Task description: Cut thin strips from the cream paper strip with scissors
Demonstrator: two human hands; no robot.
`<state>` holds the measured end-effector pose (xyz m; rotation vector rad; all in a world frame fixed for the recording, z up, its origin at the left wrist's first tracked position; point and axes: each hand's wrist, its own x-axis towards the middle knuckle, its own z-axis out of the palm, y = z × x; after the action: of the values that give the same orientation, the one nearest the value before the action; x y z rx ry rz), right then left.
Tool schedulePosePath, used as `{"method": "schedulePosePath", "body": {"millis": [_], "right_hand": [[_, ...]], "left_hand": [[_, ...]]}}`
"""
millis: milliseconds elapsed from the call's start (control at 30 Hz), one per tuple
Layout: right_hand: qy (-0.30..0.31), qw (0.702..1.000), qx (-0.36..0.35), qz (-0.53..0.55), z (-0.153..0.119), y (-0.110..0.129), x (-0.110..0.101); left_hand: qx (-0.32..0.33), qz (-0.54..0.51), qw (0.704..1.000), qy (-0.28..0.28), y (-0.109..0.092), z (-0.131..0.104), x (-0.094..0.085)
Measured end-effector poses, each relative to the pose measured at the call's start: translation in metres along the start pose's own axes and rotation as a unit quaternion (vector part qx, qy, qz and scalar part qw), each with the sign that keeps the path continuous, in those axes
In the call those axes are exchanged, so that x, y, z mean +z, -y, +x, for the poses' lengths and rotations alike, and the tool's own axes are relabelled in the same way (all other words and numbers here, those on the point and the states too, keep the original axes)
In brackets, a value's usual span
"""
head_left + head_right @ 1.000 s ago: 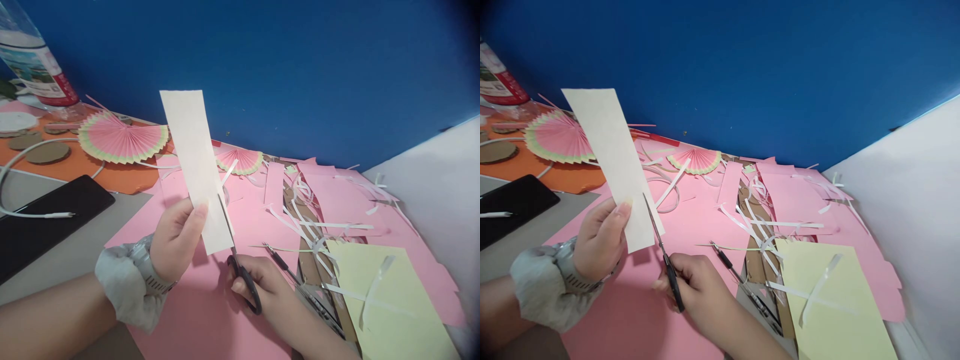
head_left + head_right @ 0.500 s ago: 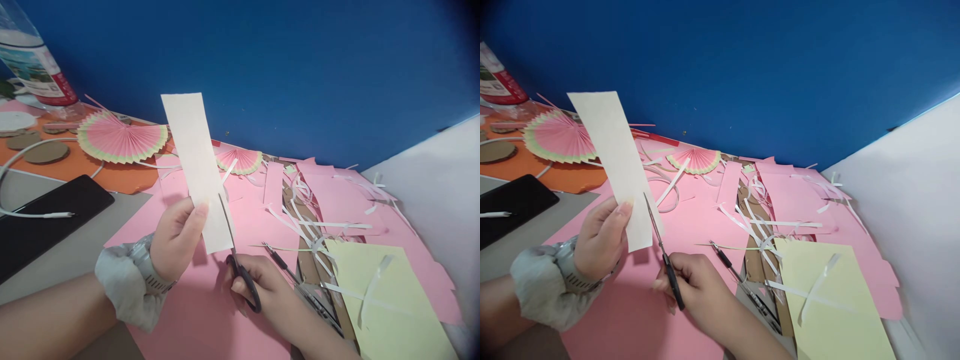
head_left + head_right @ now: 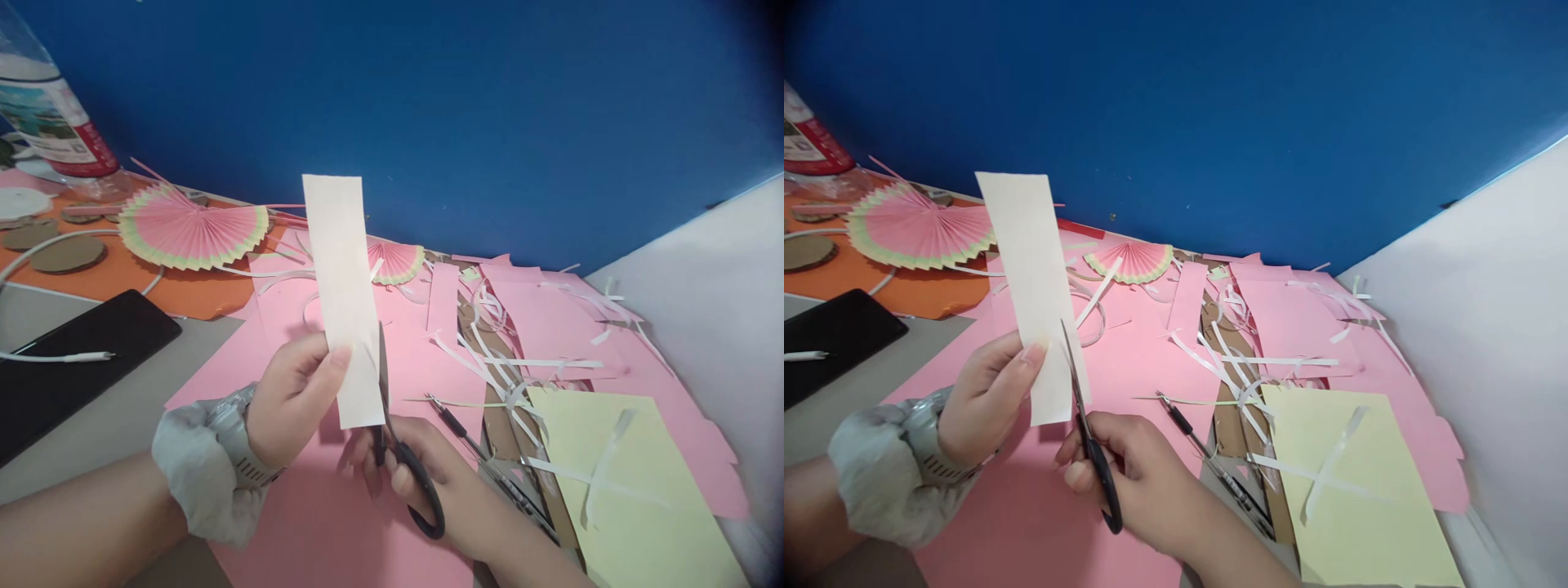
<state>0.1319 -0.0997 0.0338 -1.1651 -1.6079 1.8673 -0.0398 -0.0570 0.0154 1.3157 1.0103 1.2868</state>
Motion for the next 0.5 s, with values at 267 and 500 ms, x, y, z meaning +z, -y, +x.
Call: {"method": "schedulePosePath", "body": {"millis": [267,500], "right_hand": [[0.002,0.998,-0.056,0.017,-0.0013,0.0002,0.0012],[-0.006,0.997,-0.080,-0.012,-0.0015,0.0041,0.0001]], "left_hand": [[-0.104,-0.101,0.970,0.193,-0.0019,-0.0023,0.0014],[-0.039,-0.022,0.974,0.220,-0.0061,0.0009,0.0021]]}}
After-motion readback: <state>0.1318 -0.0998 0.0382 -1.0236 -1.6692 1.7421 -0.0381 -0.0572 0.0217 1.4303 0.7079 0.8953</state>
